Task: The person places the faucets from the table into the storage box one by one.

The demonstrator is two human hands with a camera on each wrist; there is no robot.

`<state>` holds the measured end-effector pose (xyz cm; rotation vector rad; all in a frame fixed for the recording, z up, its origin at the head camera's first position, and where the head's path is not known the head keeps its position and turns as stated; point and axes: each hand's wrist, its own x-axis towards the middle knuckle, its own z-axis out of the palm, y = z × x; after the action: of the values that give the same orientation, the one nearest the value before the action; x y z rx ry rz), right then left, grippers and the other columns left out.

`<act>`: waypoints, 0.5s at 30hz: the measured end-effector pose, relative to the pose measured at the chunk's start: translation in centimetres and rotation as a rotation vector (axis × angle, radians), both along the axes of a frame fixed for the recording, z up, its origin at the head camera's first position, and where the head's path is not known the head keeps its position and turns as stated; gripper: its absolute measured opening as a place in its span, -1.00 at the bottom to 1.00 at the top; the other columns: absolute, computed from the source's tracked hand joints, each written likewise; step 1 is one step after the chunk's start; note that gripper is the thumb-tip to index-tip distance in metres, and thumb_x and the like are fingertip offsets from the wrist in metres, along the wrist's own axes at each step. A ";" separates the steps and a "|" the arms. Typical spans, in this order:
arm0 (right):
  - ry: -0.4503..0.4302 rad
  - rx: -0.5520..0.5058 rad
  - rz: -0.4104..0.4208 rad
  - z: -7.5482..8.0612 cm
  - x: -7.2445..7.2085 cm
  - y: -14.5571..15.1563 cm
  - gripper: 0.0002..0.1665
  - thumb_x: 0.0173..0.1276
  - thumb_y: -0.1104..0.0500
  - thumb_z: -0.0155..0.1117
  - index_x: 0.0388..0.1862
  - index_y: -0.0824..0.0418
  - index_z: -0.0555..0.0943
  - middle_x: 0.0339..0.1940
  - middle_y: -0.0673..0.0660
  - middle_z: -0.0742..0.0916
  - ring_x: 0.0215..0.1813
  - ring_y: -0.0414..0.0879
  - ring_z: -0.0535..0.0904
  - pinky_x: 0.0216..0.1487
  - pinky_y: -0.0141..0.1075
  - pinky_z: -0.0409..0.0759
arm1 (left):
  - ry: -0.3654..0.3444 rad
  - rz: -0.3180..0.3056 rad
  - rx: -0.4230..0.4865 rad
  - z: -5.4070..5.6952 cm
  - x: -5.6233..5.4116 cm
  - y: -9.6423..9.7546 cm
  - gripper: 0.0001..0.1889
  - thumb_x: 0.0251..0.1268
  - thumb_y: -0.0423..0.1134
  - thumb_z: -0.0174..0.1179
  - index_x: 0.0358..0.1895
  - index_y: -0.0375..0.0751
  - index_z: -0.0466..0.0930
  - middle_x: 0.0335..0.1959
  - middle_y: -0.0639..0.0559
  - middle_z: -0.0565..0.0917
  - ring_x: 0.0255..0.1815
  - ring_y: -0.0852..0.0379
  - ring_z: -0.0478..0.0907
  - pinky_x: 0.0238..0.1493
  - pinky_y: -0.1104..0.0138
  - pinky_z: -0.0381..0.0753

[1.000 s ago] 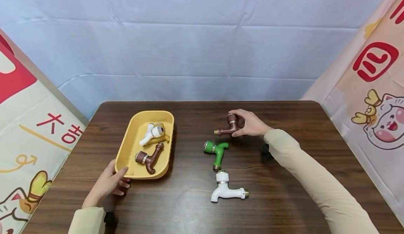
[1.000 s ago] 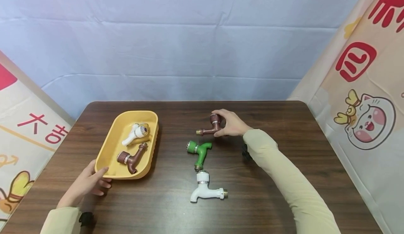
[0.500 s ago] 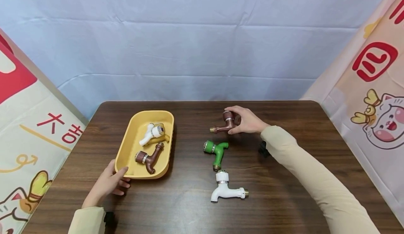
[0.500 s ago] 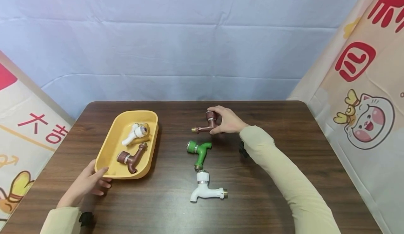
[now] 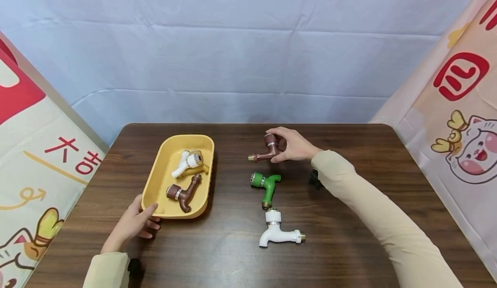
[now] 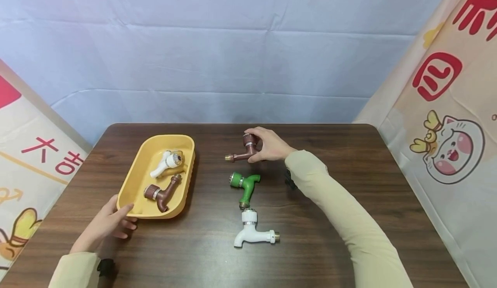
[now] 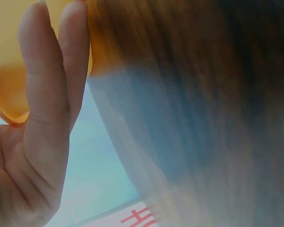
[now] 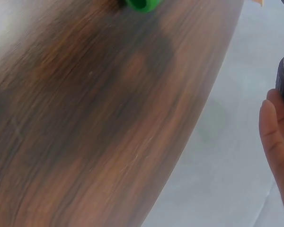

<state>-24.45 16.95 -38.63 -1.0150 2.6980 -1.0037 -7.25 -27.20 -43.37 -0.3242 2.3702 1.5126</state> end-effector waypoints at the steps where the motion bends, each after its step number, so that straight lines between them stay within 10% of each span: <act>1: 0.000 -0.003 0.004 0.0 0.0 -0.2 -0.05 -0.13 0.02 0.50 0.28 0.16 0.32 0.10 0.15 0.48 -0.05 -0.01 0.43 -0.14 -0.10 0.46 | -0.001 0.000 -0.001 0.0 0.0 0.0 -0.49 0.42 -0.11 -0.09 0.24 -0.28 -0.06 -0.45 -0.17 0.57 -0.49 -0.02 0.60 -0.58 0.13 0.58; 15: 0.024 0.007 0.036 0.8 -0.6 -3.1 -0.06 -0.12 -0.01 0.48 0.28 0.14 0.32 0.15 0.15 0.46 0.02 0.00 0.40 -0.06 -0.09 0.43 | 0.005 -0.013 -0.003 0.1 -0.1 -0.1 -0.48 0.42 -0.11 -0.10 0.26 -0.28 -0.07 -0.44 -0.18 0.57 -0.49 -0.04 0.60 -0.59 0.14 0.58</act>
<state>-25.08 13.89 -37.86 -1.0774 2.6899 -0.9808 -7.36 -27.30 -43.27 -0.3057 2.3737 1.5057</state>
